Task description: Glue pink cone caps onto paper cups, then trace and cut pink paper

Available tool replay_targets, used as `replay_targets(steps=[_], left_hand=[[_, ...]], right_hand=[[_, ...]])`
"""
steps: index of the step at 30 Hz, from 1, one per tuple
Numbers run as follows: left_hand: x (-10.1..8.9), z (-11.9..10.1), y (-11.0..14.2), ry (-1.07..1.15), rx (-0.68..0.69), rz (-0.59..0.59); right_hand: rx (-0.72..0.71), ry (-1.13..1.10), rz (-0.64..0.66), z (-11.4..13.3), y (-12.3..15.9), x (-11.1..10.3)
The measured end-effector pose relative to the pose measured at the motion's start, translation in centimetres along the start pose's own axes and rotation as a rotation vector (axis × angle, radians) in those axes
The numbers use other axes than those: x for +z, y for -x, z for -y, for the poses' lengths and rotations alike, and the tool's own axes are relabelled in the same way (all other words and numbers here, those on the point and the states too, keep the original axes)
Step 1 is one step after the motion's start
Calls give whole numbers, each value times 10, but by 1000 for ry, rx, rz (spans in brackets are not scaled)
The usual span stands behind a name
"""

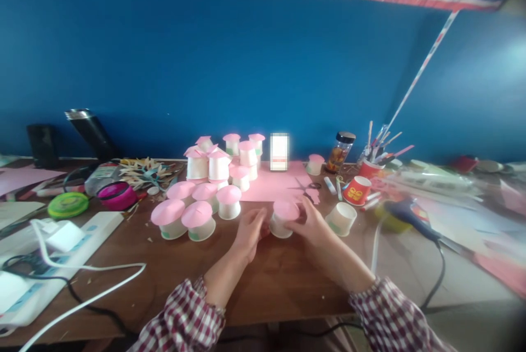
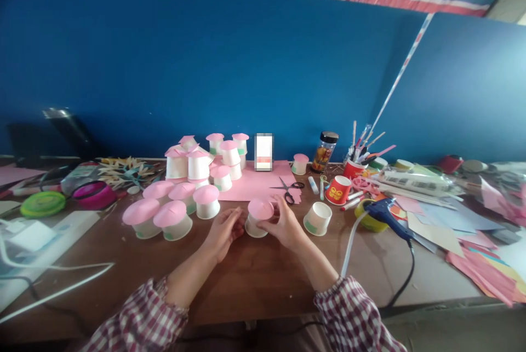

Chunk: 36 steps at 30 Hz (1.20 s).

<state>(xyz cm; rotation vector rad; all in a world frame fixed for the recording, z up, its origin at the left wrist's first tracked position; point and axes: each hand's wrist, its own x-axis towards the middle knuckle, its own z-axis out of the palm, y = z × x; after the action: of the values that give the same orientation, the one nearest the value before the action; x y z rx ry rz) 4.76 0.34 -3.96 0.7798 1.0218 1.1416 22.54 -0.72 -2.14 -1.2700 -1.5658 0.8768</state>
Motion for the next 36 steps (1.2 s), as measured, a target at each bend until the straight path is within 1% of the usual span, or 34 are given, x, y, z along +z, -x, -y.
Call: replay_targets(steps=[2,5,8,12,16,19,24,31,36], left_hand=[[0,3,0,-16,17,-15],[1,5,0,-42,50,-43],[2,7,2,-80,79,-64],[4,8,4,-139,110,-39],[5,10,4,-194,137,-7],[4,11,4,-238,149,19],[5,13,6,-297,165,62],[5,18,3,-332,185,89],[4,17,4,-343,193,111]], right_hand=[[-3,-25,-49,4,-8,-2],[-23,-2,-139,20,-29,-4],[-76,17,-193,39,-57,4],[-147,37,-189,52,-97,32],[-181,114,-179,52,-132,63],[-202,133,-159,51,-151,80],[-226,166,-126,50,-168,93],[-225,194,-103,44,-175,104],[-236,195,-99,37,-182,111]])
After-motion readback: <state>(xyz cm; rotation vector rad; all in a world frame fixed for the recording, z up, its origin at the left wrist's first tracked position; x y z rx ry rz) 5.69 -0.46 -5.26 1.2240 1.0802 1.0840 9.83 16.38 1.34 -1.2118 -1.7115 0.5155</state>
